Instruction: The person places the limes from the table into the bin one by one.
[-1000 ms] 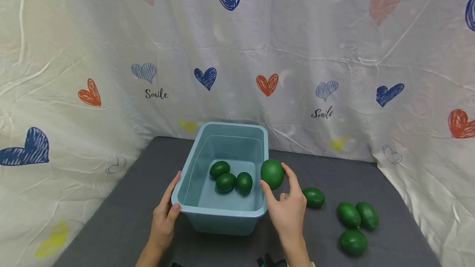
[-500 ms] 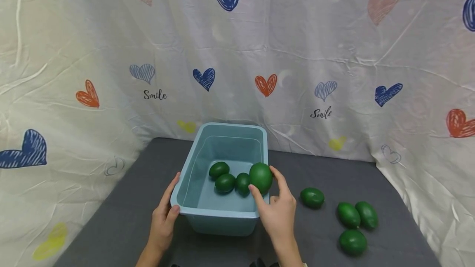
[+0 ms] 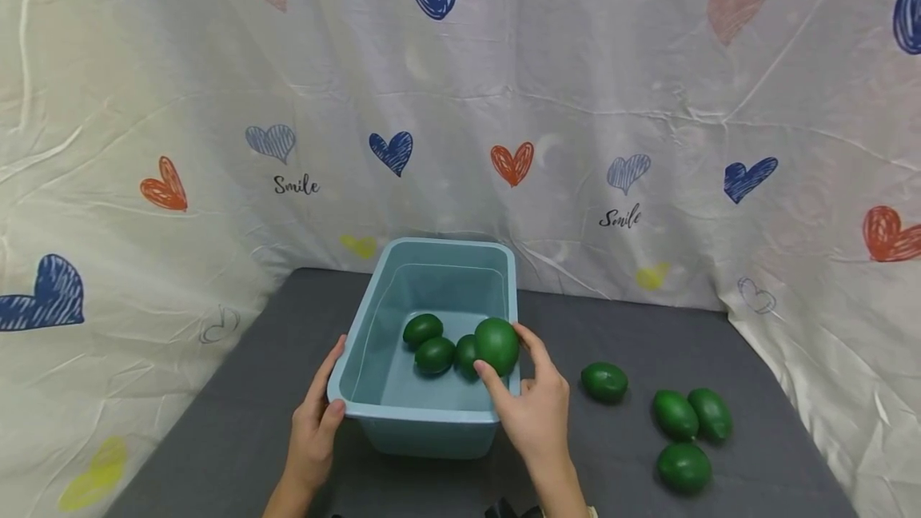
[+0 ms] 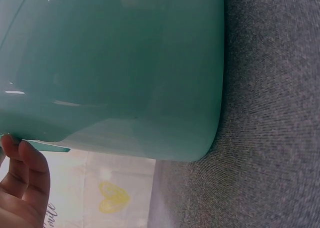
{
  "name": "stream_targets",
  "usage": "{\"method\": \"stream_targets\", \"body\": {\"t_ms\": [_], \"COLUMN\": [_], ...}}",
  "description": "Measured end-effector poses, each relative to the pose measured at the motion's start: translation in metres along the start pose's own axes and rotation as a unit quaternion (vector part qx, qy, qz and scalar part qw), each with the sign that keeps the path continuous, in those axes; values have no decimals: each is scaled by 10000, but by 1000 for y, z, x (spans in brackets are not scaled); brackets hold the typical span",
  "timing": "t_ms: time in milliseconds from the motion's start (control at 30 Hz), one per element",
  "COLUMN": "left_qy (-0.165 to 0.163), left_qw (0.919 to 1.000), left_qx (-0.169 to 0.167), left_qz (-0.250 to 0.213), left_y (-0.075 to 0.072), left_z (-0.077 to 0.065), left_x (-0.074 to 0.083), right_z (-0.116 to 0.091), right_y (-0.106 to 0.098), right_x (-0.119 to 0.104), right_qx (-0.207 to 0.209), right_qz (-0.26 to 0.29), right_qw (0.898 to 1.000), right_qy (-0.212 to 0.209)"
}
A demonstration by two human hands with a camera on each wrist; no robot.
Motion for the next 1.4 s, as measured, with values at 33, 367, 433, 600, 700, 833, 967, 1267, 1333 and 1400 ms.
{"method": "stream_targets", "body": {"t_ms": [33,367,433,600,700,833,967,1267,1333,1400], "left_qy": [-10,-33,-13,-13,-26,17,82,-65,-72,-92], "left_qw": [10000,10000,10000,9999,10000,9999,9999,9999,9999,9999], "left_qx": [8,23,31,48,48,55,73,116,85,46], "left_qz": [-3,-91,-85,-96,-83,-84,-39,-28,-37,-48], "left_y": [0,-1,0,1,1,2,3,2,2,2], "left_z": [0,4,4,3,4,5,5,-1,-1,-1], "left_x": [0,0,-1,-2,-2,-1,0,3,3,4], "right_z": [1,6,7,12,14,18,20,18,17,15], "right_y": [0,-4,-8,-21,-31,-44,-57,-81,-85,-88], "right_x": [0,-2,-1,5,9,17,27,51,54,58], "right_qx": [-19,-28,2,83,159,269,379,534,603,660], "right_qz": [13,-81,-127,-410,-616,-962,-1253,-1423,-1450,-1488], "right_qw": [10000,9992,9990,9971,9951,9917,9888,9874,9870,9864], "right_qy": [-30,-378,-437,-637,-753,-810,-710,-449,-341,-242]}}
Point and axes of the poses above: each hand's wrist, its own z-axis towards the middle knuckle, its own y-axis out of the palm, x = y × z, the point moved 2 cm from there along z, towards the middle knuckle, and after that the axes turned 10 degrees about z, right-handed, at the moved point
